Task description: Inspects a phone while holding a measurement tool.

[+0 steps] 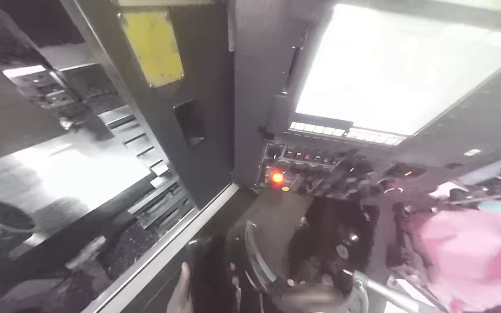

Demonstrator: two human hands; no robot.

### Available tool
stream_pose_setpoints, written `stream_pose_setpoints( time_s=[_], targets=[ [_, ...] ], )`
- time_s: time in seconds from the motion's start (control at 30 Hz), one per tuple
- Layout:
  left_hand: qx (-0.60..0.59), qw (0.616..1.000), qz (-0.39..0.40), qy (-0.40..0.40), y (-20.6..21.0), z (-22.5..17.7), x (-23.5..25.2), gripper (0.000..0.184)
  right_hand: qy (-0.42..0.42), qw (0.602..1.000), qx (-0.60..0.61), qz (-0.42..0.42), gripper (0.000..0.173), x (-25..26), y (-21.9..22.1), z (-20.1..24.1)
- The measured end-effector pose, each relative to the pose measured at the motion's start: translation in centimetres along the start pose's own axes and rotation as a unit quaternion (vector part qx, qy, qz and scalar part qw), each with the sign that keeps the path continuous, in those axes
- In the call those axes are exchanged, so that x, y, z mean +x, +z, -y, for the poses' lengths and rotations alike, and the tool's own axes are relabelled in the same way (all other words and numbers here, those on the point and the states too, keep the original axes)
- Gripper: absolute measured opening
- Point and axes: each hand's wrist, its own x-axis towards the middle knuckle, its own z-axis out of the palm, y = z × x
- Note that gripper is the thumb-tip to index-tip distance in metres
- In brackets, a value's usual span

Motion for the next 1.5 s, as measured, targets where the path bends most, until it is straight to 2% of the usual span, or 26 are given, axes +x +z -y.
stream_pose_setpoints(
  time_s=[0.07,0.13,0.2,0.3,0.37,0.47,0.63,0.83,0.97,1.03,1.1,1.2,1.3,1.37,1.47,1.5],
  targets=[
    [-0.054,0.998,0.013,-0.005,2.8,2.4,-0.5,0.067,0.013,1.000,0.007,0.008,0.019,-1.1,-3.3,-0.3],
    [-0.045,0.998,0.049,0.003,4.6,3.7,-0.5,0.067,0.031,0.999,0.024,0.020,0.019,-1.8,-5.9,-0.8],
    [-0.077,0.990,0.113,-0.016,5.9,4.0,-0.2,0.074,0.064,0.997,0.029,0.027,0.019,-2.2,-7.4,-0.1],
    [-0.091,0.985,0.143,0.026,7.8,3.7,0.0,0.075,0.134,0.991,0.004,0.024,0.013,-1.5,-7.9,2.6],
    [-0.072,0.985,0.140,0.072,8.4,3.5,-0.2,0.073,0.130,0.989,0.029,0.061,0.018,-2.4,-9.6,0.5],
    [-0.065,0.982,0.151,0.097,8.5,3.2,-0.9,0.072,0.099,0.990,0.037,0.097,0.022,-2.6,-10.5,-1.9],
    [-0.076,0.986,0.118,0.093,7.8,3.2,-2.3,0.072,0.090,0.989,0.052,0.106,0.022,-1.4,-9.5,-3.1],
    [-0.086,0.993,0.079,0.020,4.5,3.1,-3.2,0.073,0.077,0.991,0.018,0.110,0.020,-0.1,-7.2,-3.2],
    [-0.023,0.998,0.019,0.049,2.5,2.2,-3.9,0.068,0.058,0.994,-0.005,0.096,0.021,0.9,-5.6,-3.5],
    [-0.014,0.998,0.025,0.063,1.4,2.0,-4.0,0.066,0.060,0.995,-0.017,0.080,0.022,1.3,-4.5,-3.0],
    [0.003,0.997,-0.013,0.081,1.2,1.2,-4.5,0.060,0.062,0.996,-0.033,0.062,0.021,1.5,-3.2,-2.6],
    [0.089,0.988,-0.084,0.098,0.3,0.5,-5.2,0.060,0.062,0.995,-0.042,0.061,0.021,1.7,-1.6,-2.5],
    [0.185,0.975,-0.058,0.108,-1.5,0.6,-5.6,0.067,0.042,0.995,-0.044,0.082,0.022,1.8,-0.7,-2.4],
    [0.212,0.973,-0.023,0.091,-2.0,-0.1,-5.7,0.060,0.034,0.995,-0.042,0.081,0.022,1.8,0.1,-2.4],
    [0.150,0.987,0.028,0.044,-2.4,-0.9,-5.6,0.032,0.042,0.995,-0.046,0.074,0.024,1.4,0.9,-2.3],
    [0.160,0.986,0.037,0.039,-2.5,-1.3,-5.5,0.033,0.043,0.995,-0.046,0.077,0.024,1.4,1.0,-2.3]
  ],
)
